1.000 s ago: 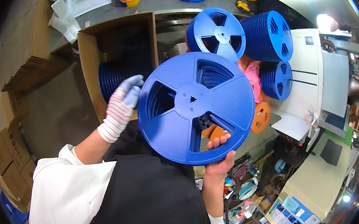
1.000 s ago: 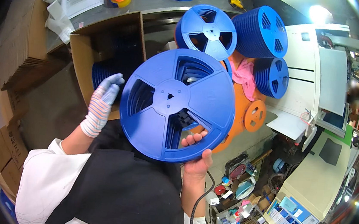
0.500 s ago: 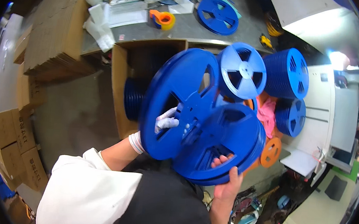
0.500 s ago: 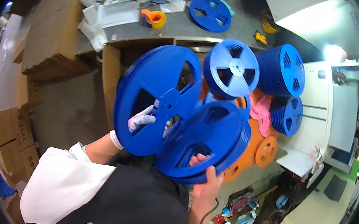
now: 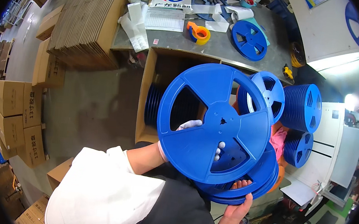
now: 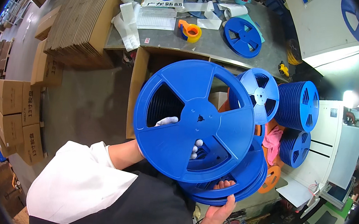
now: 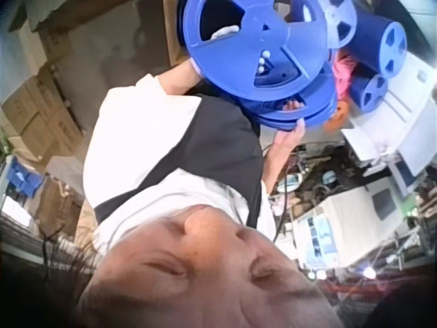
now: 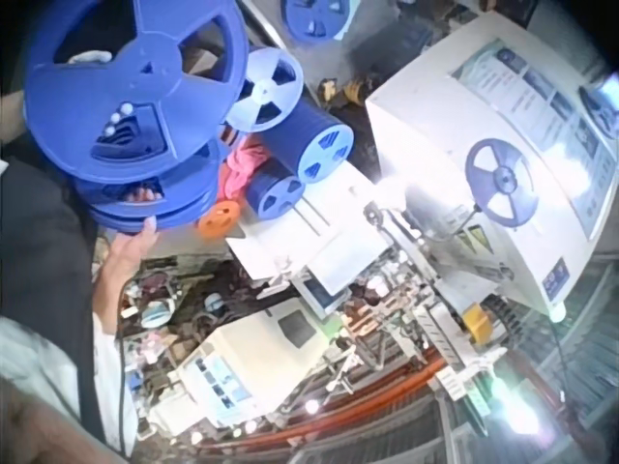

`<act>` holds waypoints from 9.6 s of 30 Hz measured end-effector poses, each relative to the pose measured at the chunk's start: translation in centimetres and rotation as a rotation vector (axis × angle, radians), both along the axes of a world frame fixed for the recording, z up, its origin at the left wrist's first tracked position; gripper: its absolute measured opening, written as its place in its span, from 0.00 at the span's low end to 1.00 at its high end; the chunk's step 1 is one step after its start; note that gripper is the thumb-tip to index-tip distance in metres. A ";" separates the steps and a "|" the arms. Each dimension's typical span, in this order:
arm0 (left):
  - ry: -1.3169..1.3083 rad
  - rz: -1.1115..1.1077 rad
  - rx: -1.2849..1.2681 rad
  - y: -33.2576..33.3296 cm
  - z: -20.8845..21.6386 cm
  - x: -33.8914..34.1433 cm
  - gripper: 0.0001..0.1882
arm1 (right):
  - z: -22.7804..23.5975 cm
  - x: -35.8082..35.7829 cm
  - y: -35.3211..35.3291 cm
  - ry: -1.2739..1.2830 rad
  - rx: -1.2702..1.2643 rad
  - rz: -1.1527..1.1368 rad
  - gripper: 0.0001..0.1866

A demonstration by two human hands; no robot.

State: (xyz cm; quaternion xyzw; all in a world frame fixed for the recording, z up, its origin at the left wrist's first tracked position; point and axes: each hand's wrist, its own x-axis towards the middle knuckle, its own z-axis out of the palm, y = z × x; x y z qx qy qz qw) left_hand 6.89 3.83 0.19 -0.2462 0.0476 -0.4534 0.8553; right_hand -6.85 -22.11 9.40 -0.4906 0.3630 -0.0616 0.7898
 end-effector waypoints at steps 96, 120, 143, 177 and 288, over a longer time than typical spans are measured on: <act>-0.336 0.326 0.406 5.6 -1.6 0.2 0.45 | -1.2 -5.2 -6.0 -0.520 0.436 -0.165 0.31; -0.085 0.373 1.025 8.9 -1.7 -2.1 0.30 | -9.1 -3.4 -2.0 0.107 0.552 -0.737 0.28; -0.135 0.329 0.870 6.9 -1.8 -0.6 0.32 | -4.7 -3.1 -3.2 -0.139 0.494 -0.565 0.25; -0.237 0.206 0.806 6.5 -2.3 -1.2 0.36 | -5.8 -9.8 -8.2 -0.741 0.774 -0.257 0.30; -0.333 -0.087 1.604 -10.7 2.6 -0.8 0.26 | -15.1 -1.3 -27.7 -1.194 1.023 -0.538 0.26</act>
